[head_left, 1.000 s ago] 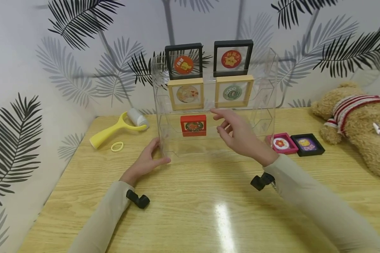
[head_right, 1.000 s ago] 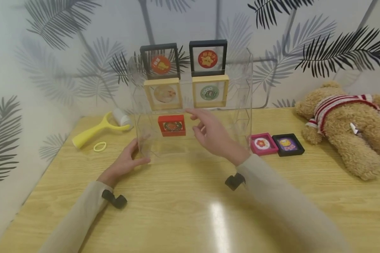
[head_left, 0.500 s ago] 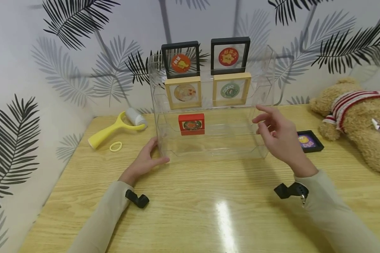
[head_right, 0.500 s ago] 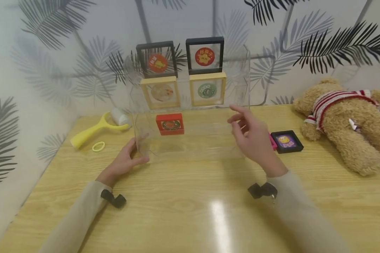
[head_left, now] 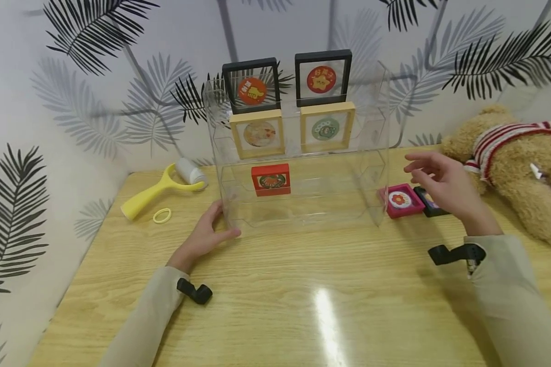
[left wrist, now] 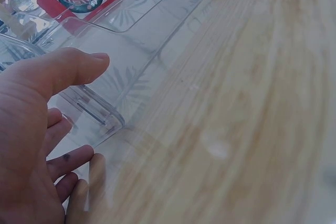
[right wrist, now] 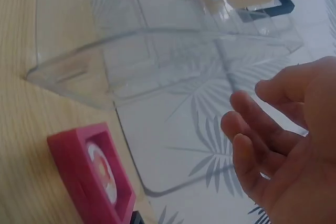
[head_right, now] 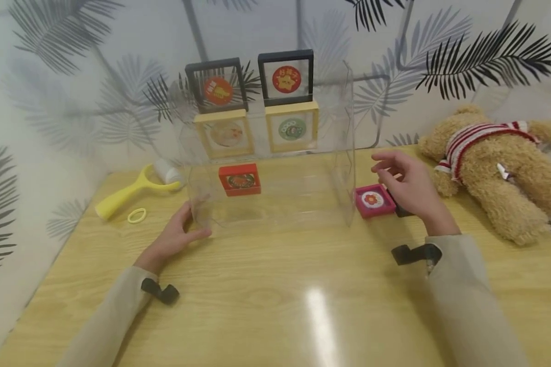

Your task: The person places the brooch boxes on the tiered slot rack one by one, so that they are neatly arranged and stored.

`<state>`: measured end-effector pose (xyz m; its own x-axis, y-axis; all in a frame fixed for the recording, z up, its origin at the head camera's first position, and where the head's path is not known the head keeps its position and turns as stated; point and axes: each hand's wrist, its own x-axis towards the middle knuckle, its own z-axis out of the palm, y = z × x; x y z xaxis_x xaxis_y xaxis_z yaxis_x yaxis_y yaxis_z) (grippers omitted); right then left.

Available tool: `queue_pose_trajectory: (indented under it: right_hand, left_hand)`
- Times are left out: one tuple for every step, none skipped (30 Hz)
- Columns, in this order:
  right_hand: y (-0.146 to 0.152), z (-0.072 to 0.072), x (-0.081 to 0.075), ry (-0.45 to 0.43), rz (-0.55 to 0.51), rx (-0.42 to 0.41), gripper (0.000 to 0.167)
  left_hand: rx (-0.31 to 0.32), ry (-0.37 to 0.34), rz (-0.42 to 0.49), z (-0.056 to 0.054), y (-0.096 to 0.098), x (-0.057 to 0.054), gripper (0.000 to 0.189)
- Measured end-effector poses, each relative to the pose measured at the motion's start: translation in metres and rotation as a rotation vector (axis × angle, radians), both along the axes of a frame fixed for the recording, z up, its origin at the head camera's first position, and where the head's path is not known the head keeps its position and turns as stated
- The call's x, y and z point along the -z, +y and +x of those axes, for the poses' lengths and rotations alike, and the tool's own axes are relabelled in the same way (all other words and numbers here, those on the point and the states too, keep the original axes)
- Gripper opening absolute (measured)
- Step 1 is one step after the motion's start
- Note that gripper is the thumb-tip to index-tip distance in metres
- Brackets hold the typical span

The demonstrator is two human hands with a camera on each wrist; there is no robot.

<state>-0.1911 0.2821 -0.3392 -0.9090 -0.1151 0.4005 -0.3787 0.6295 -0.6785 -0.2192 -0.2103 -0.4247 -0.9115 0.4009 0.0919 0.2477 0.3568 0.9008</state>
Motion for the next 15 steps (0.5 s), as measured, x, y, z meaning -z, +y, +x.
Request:
queue_pose_trajectory:
  right_hand:
    - [0.004,-0.002,0.004,-0.009,0.026,-0.028,0.034]
    - [0.007,-0.004,0.008,-0.019,0.054,-0.055,0.037]
    - [0.01,-0.006,0.012,-0.03,0.082,-0.084,0.041]
    - [0.012,-0.007,0.015,-0.05,0.116,-0.107,0.046]
    - [0.015,-0.008,0.018,-0.071,0.144,-0.133,0.053]
    - [0.017,-0.009,0.021,-0.093,0.17,-0.158,0.059]
    - [0.02,-0.01,0.024,-0.109,0.203,-0.177,0.065]
    - [0.022,-0.011,0.026,-0.132,0.231,-0.188,0.071]
    - [0.024,-0.012,0.027,-0.157,0.259,-0.192,0.076]
    - [0.026,-0.013,0.029,-0.178,0.298,-0.186,0.079]
    - [0.027,-0.014,0.03,-0.195,0.339,-0.178,0.082]
    - [0.028,-0.015,0.032,-0.211,0.383,-0.164,0.084]
    - [0.028,-0.016,0.034,-0.23,0.423,-0.148,0.086]
    - [0.028,-0.017,0.036,-0.256,0.456,-0.13,0.087]
    - [0.028,-0.018,0.038,-0.276,0.491,-0.113,0.088]
  left_hand:
    - [0.001,0.002,0.0,0.0,-0.001,0.001,0.08]
    - [0.002,0.005,-0.002,0.001,-0.002,0.001,0.079]
    - [0.002,0.006,-0.002,0.002,-0.003,0.001,0.079]
    - [0.0,0.006,-0.004,0.002,-0.004,0.001,0.079]
    - [-0.001,0.005,-0.006,0.003,-0.004,0.001,0.079]
    - [-0.004,0.004,-0.008,0.004,-0.005,0.001,0.079]
    - [-0.005,0.003,-0.008,0.004,-0.005,0.001,0.079]
    - [-0.005,0.003,-0.008,0.003,-0.004,0.001,0.079]
    - [-0.004,0.006,-0.008,0.003,-0.004,0.001,0.079]
    - [-0.003,0.008,-0.01,0.002,-0.003,0.001,0.078]
    - [0.0,0.011,-0.007,0.001,-0.002,0.001,0.078]
    - [0.003,0.012,-0.002,0.0,-0.001,0.001,0.078]
    - [0.003,0.011,0.0,0.0,-0.001,0.001,0.078]
    - [0.002,0.01,0.001,0.0,-0.001,0.001,0.078]
    - [0.002,0.009,0.002,-0.001,-0.001,0.001,0.078]
